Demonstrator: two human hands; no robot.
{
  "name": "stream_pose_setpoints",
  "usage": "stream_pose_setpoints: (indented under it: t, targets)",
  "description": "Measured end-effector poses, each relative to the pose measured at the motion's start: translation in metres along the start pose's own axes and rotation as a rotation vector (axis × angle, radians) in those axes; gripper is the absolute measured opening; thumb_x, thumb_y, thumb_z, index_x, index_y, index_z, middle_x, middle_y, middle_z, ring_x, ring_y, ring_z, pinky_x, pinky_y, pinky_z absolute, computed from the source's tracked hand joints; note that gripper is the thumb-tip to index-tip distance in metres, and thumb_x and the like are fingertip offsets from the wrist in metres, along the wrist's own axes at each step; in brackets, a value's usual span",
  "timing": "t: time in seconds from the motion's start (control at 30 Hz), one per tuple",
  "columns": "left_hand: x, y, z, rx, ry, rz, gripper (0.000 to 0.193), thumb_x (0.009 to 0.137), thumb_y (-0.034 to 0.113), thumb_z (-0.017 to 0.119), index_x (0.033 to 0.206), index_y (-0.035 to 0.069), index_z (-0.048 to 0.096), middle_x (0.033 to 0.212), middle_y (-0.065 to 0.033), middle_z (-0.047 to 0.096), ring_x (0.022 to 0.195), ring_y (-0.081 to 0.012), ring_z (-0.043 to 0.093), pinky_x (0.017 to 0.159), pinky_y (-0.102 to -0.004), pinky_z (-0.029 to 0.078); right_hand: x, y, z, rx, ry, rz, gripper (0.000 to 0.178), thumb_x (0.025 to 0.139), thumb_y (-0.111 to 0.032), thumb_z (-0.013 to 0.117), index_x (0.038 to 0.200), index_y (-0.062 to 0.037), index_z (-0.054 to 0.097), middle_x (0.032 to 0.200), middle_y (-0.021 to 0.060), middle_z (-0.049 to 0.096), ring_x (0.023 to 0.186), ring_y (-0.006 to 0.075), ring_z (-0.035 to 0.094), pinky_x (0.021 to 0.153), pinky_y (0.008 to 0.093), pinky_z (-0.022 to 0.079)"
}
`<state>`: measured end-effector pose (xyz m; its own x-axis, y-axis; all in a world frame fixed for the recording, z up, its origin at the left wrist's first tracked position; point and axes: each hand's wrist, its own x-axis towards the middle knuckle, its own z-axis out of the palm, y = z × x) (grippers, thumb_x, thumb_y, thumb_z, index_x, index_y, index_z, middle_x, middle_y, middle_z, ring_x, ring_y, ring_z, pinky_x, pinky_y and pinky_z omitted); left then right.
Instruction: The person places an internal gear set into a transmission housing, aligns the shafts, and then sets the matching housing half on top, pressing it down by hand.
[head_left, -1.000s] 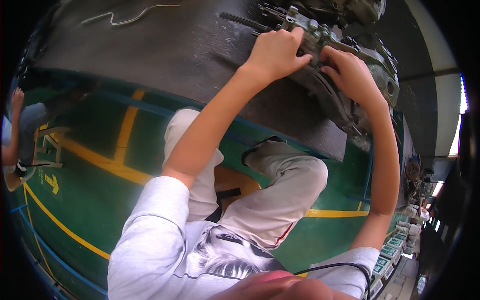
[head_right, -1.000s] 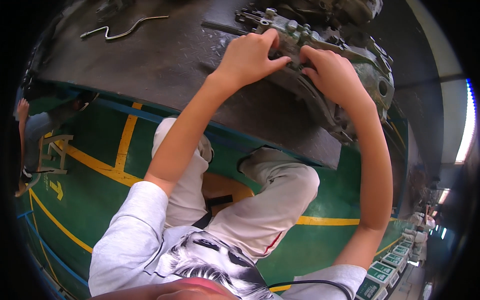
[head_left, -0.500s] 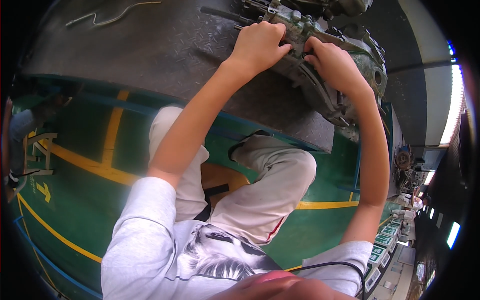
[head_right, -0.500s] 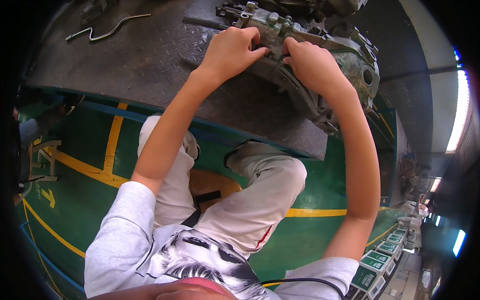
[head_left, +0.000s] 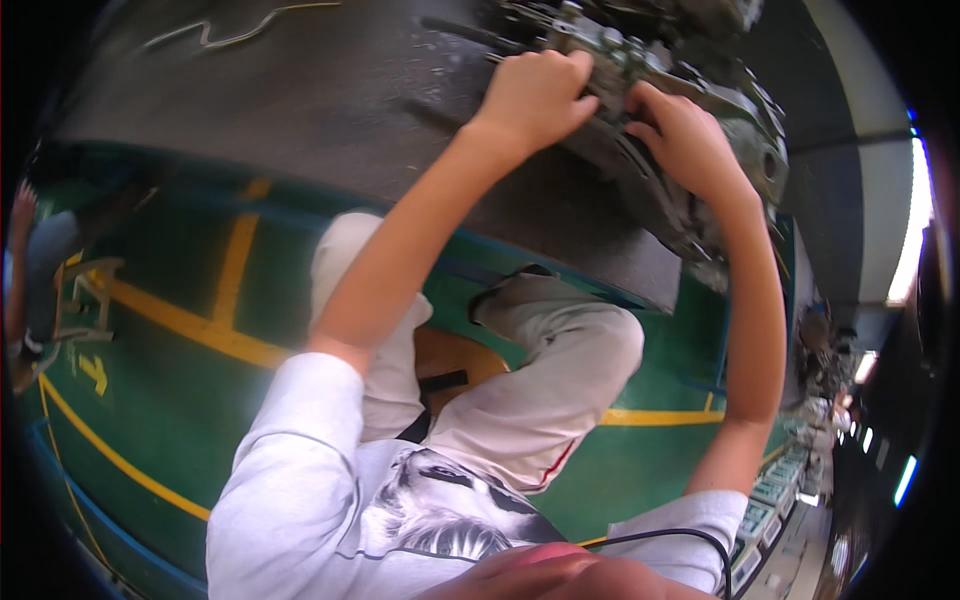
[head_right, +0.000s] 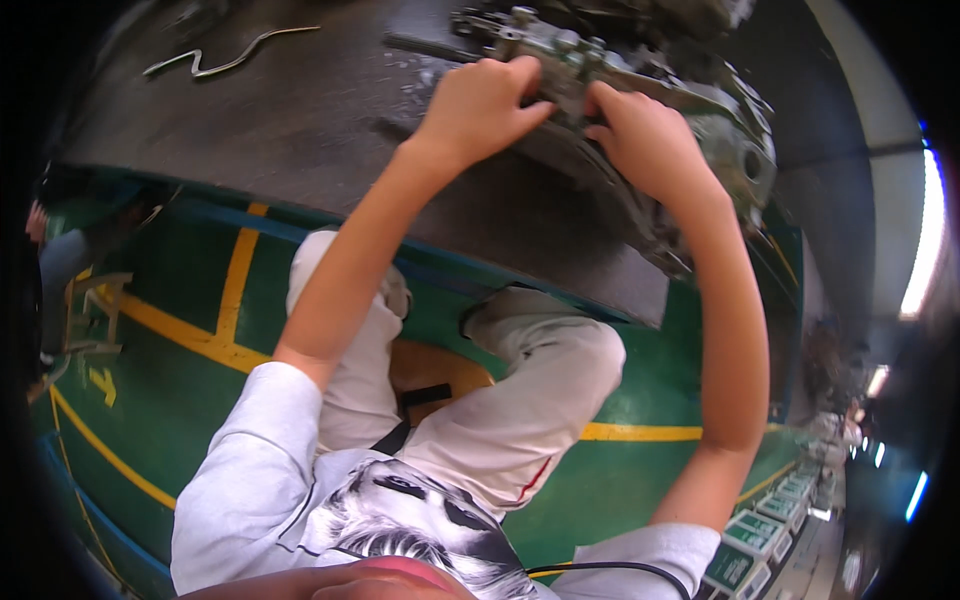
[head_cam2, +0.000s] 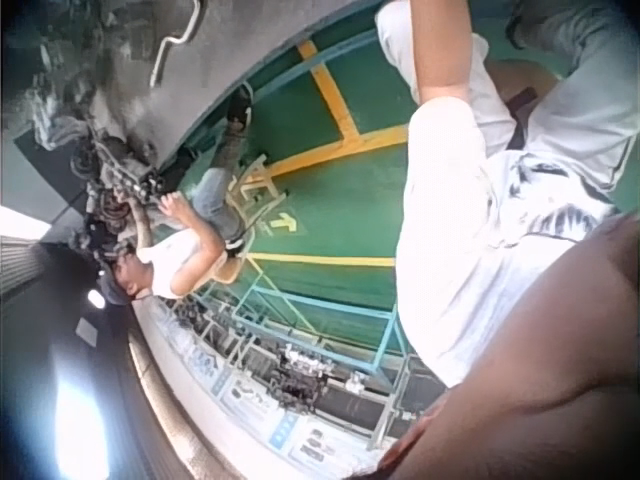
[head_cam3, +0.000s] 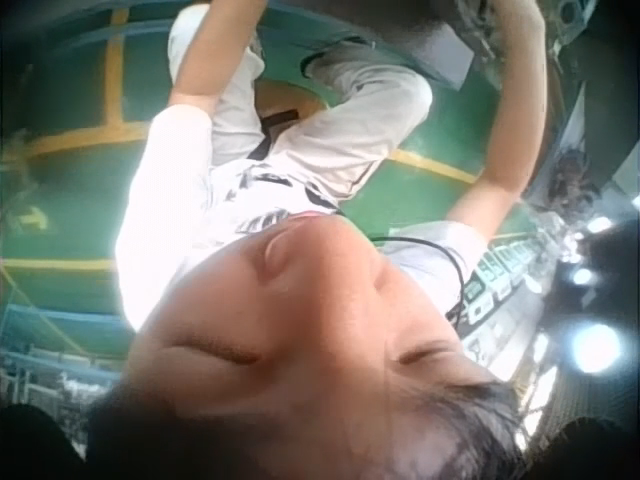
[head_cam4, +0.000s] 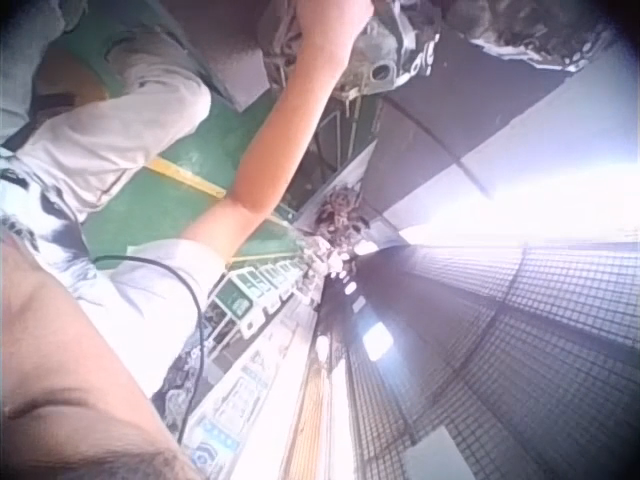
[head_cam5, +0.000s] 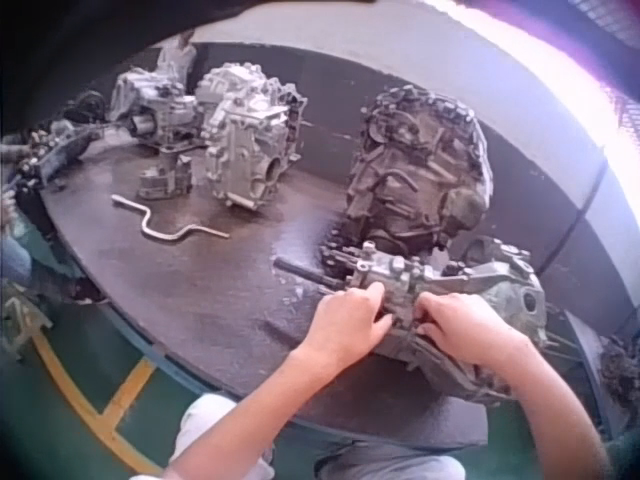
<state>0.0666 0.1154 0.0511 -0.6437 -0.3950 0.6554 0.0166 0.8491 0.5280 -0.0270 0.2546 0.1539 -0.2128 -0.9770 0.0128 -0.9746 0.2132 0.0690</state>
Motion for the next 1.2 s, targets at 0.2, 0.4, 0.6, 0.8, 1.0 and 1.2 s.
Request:
stream_pose_setpoints:
  t: [0.2,0.4,0.6,0.8,1.0,1.2]
  targets:
    - [-0.001,0.003,-0.006,-0.085,-0.125,0.037,0.027,0.07,0.027,0.061,0.081,0.004,0.052,0.066,-0.018,0.06,0.066,-0.0363,0.06,0.059,-0.043,0.048,-0.006,-0.01,0.001,-0.226,0.009,0.218,0.023,0.079,-0.021,0.059,0.086,-0.0024,0.047,0.076,0.0184,0.058,0.077,0.0382,0.055,0.064,0.0452,0.042]
    - [-0.003,0.019,-0.005,-0.048,-0.022,-0.032,0.028,0.072,0.024,0.064,0.084,0.003,0.051,0.067,-0.017,0.061,0.067,-0.0334,0.062,0.06,-0.0396,0.049,-0.004,-0.004,-0.001,0.072,0.103,-0.042,0.015,0.078,-0.014,0.058,0.088,-0.005,0.05,0.074,0.0173,0.056,0.073,0.0371,0.055,0.061,0.0418,0.042]
    - [-0.001,0.012,-0.007,-0.199,0.005,0.012,0.025,0.072,0.022,0.063,0.082,0.001,0.052,0.066,-0.0172,0.06,0.066,-0.0326,0.062,0.06,-0.0397,0.049,0.001,-0.009,0.013,-0.249,0.094,0.19,0.013,0.081,-0.012,0.055,0.092,-0.0053,0.051,0.073,0.016,0.056,0.074,0.0334,0.055,0.061,0.0401,0.041]
    - [-0.005,0.015,-0.004,-0.016,0.088,-0.032,0.025,0.072,0.027,0.063,0.072,0.003,0.056,0.065,-0.0144,0.061,0.064,-0.0304,0.062,0.059,-0.0376,0.049,-0.005,-0.016,0.002,0.176,0.073,0.052,0.015,0.078,-0.006,0.055,0.091,-0.0036,0.048,0.075,0.0157,0.054,0.072,0.0346,0.052,0.064,0.0396,0.041]
    - [-0.004,0.017,-0.002,0.011,0.025,-0.024,0.023,0.072,0.026,0.063,0.074,0.004,0.057,0.067,-0.0122,0.061,0.066,-0.0289,0.062,0.06,-0.0367,0.049,-0.007,-0.016,0.002,0.036,0.084,0.084,0.015,0.078,-0.006,0.055,0.09,-0.0024,0.047,0.083,0.0181,0.056,0.082,0.0372,0.053,0.067,0.0419,0.041]
    - [-0.001,0.027,0.013,0.044,0.081,-0.02,0.022,0.072,0.025,0.061,0.076,0.004,0.056,0.072,-0.0133,0.062,0.065,-0.0289,0.063,0.06,-0.0377,0.049,-0.014,-0.006,0.007,-0.14,0.087,0.174,0.017,0.084,-0.019,0.053,0.085,-0.0034,0.047,0.079,0.0188,0.058,0.078,0.0383,0.055,0.064,0.0451,0.042]
